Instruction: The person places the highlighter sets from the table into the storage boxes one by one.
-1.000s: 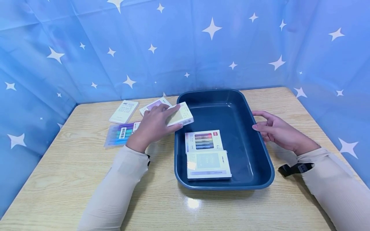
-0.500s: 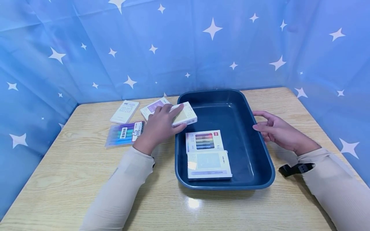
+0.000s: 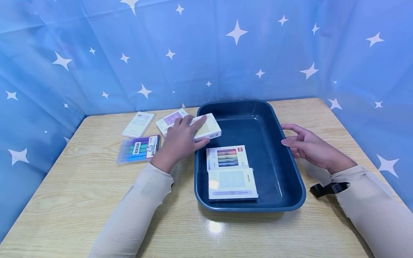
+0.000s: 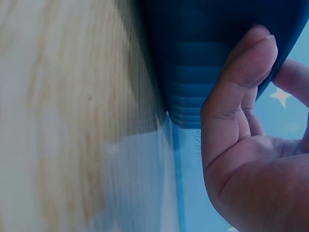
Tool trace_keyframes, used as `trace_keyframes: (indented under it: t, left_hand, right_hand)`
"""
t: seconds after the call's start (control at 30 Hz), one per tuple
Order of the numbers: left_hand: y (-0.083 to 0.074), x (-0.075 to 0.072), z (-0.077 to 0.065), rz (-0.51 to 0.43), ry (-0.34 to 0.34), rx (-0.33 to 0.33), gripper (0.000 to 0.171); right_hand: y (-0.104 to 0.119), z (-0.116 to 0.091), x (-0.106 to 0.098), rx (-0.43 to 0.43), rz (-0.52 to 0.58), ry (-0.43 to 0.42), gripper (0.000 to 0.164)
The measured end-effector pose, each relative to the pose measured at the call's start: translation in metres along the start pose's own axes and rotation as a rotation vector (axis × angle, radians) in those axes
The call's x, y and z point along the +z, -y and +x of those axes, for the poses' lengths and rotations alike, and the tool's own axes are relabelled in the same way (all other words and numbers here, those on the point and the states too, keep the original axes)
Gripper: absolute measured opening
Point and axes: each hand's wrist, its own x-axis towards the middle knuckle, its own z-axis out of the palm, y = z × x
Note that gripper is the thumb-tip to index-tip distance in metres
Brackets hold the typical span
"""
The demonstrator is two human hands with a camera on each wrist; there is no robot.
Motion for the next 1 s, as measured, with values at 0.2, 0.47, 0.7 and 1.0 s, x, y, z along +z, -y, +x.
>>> trace_keyframes:
  t: [0.2,0.47,0.7,1.0]
  left_hand:
    - [0.000,0.001,0.002,0.007,-0.008,0.023,0.078]
    - [-0.001,0.001,0.004,0.025,-0.021,0.038,0.078]
    - [-0.005,0.002,0.008,0.041,-0.009,0.043,0.077]
    - [-0.014,0.003,0.013,0.072,0.003,0.052,0.076]
  right_hand:
    - [0.000,0.001,0.003,0.012,-0.003,-0.014,0.057]
    - [0.000,0.001,0.002,0.006,-0.008,-0.019,0.057]
    - [0.000,0.001,0.001,0.004,-0.001,-0.003,0.057]
    - [0.000,0.000,0.000,-0.005,-0.007,0.000,0.055]
